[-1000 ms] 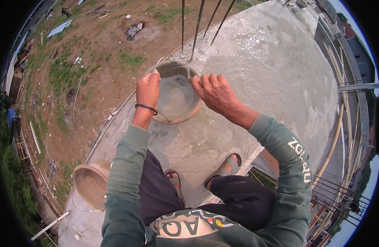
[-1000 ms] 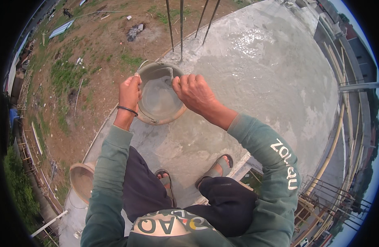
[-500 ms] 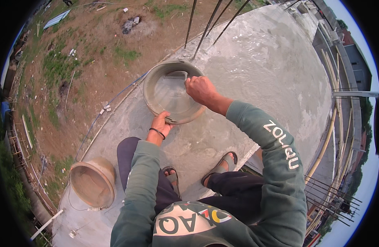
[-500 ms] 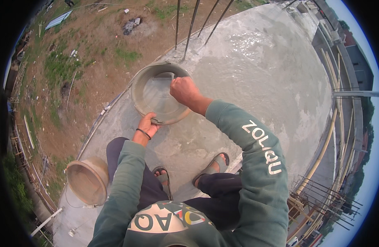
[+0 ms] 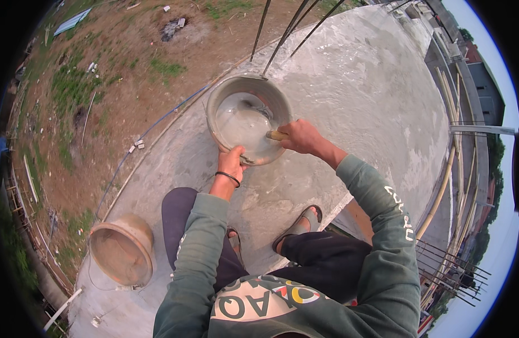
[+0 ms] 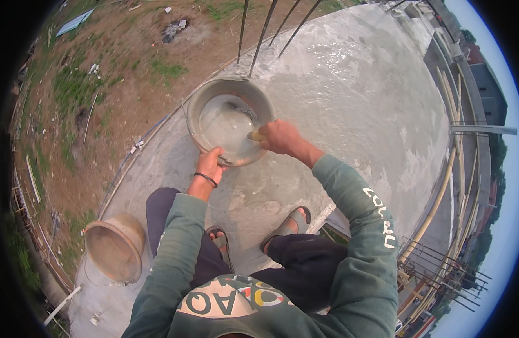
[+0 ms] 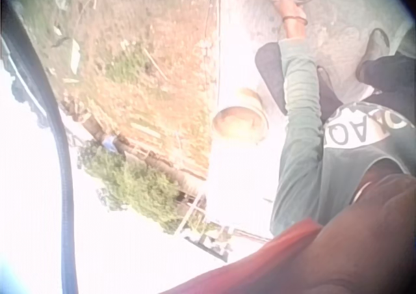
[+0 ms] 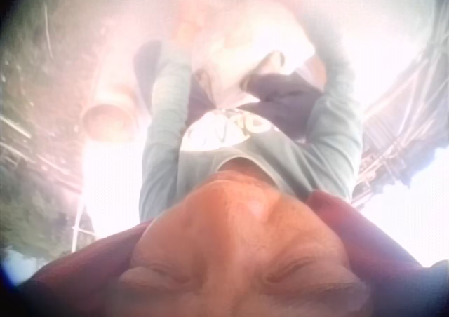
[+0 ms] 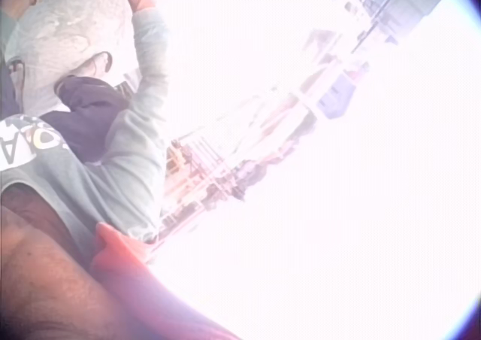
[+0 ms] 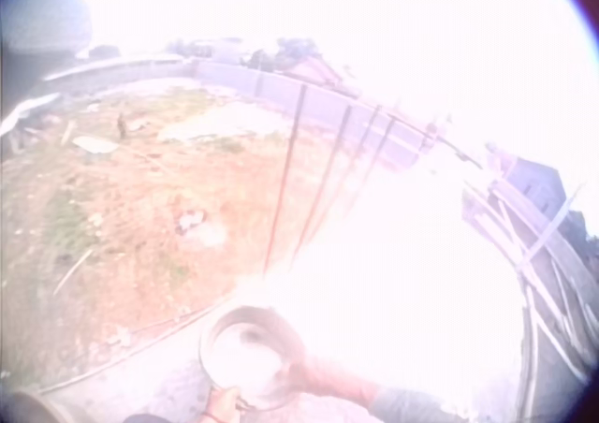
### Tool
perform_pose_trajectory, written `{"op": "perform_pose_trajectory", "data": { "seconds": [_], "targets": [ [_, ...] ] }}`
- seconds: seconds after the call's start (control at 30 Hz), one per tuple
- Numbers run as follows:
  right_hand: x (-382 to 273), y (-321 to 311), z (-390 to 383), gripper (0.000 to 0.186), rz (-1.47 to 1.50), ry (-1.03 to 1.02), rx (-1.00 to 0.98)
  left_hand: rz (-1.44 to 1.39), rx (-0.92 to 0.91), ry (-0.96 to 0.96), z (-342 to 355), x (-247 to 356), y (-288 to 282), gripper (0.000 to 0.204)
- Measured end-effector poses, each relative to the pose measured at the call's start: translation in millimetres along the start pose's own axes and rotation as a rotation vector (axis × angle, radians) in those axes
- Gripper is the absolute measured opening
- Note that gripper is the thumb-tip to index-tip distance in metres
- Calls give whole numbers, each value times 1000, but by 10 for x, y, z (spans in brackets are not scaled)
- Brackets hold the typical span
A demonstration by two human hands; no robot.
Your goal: The person smooths a wet concrete surface using a trowel. They repeatedly scoop water from a bucket and pour it onto the concrete, then spread and level the surface with the trowel.
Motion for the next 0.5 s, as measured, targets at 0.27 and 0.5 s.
{"op": "perform_pose_trajectory", "data": {
  "seconds": [0.27,0.5],
  "targets": [
    [61,242,-129,31,633,392,-291,35,-8,40,-50,22,99,68],
    [-434,-512,-190,30,-134,8,165,3,-9,49,1,18,84,70]
  ]
}}
Point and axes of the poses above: each hand's wrist, its own z-axis towards the middle knuckle, its own y-axis out of the palm, x = y × z, the point moved 8 cm from there along z, towards the middle knuckle, and after that the axes turned 13 degrees about -z, right-handed, at the moved point
